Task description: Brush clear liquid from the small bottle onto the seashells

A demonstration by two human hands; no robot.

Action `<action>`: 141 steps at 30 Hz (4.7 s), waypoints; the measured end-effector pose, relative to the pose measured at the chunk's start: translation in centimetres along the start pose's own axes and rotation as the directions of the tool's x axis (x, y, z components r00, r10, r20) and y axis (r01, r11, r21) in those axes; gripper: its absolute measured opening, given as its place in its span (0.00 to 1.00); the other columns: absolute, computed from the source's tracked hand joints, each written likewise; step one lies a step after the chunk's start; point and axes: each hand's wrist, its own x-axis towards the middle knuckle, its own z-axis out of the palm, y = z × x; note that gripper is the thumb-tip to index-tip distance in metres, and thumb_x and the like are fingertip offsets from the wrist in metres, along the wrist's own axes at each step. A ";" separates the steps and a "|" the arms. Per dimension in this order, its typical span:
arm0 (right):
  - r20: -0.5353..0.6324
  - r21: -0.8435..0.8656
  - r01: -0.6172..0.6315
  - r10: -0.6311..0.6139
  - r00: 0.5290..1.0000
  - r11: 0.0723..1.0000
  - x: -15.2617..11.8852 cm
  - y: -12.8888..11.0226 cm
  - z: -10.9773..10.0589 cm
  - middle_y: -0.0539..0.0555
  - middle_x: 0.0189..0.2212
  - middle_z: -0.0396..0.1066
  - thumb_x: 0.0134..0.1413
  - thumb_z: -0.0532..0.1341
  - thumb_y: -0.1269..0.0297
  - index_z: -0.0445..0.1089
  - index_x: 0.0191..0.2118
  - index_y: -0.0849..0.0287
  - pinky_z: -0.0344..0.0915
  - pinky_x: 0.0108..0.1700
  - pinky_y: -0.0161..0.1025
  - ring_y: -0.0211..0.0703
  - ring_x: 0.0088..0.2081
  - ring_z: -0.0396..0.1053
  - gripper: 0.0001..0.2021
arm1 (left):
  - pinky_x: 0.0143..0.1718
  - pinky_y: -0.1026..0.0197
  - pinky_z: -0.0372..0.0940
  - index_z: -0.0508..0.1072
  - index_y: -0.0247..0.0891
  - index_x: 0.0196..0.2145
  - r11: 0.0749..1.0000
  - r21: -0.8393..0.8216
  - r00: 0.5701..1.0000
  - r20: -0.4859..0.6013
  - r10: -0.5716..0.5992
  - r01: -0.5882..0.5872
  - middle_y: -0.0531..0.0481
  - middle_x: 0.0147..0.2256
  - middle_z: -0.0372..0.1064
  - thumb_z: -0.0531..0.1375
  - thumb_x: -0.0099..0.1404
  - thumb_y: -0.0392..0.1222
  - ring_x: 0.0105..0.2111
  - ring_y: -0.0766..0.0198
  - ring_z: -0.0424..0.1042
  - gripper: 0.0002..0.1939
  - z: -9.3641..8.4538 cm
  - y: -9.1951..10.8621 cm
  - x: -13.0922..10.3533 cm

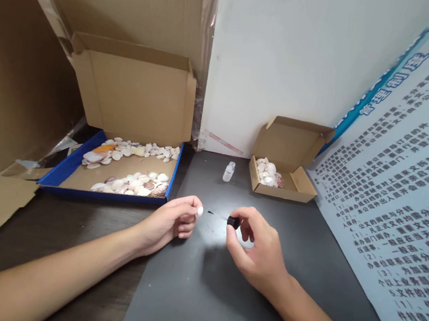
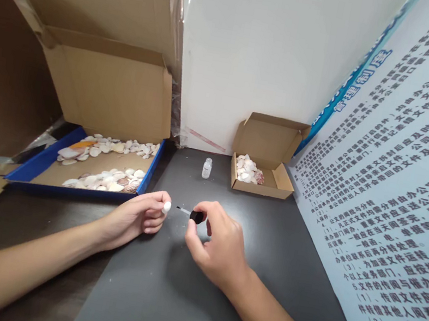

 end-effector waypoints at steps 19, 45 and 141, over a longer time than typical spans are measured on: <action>0.032 0.096 -0.004 0.000 0.999 0.995 -0.2 0.2 0.1 0.48 0.28 0.65 0.57 0.58 0.70 0.64 0.42 0.57 0.60 0.28 0.34 0.36 0.24 0.63 0.07 | 0.22 0.66 0.43 0.62 0.38 0.29 0.996 0.084 1.000 0.007 -0.018 0.018 0.61 0.19 0.43 0.59 0.59 0.38 0.19 0.72 0.43 0.06 0.4 0.2 -0.2; 0.107 0.204 -0.153 0.133 0.985 0.967 -0.1 0.3 0.0 0.43 0.22 0.59 0.52 0.58 0.69 0.61 0.37 0.55 0.58 0.25 0.34 0.36 0.21 0.59 0.06 | 0.22 0.66 0.44 0.62 0.38 0.29 0.991 0.135 0.999 0.029 -0.014 0.010 0.62 0.19 0.42 0.58 0.60 0.39 0.19 0.71 0.42 0.06 0.3 0.0 -0.1; 0.151 0.361 -0.213 0.169 0.974 0.908 -0.2 1.0 -0.1 0.44 0.24 0.59 0.58 0.54 0.70 0.59 0.39 0.54 0.60 0.26 0.32 0.36 0.23 0.60 0.04 | 0.23 0.65 0.44 0.62 0.39 0.29 0.981 0.191 0.998 0.054 -0.037 0.026 0.61 0.20 0.44 0.57 0.61 0.39 0.20 0.71 0.43 0.06 0.2 -0.2 -0.1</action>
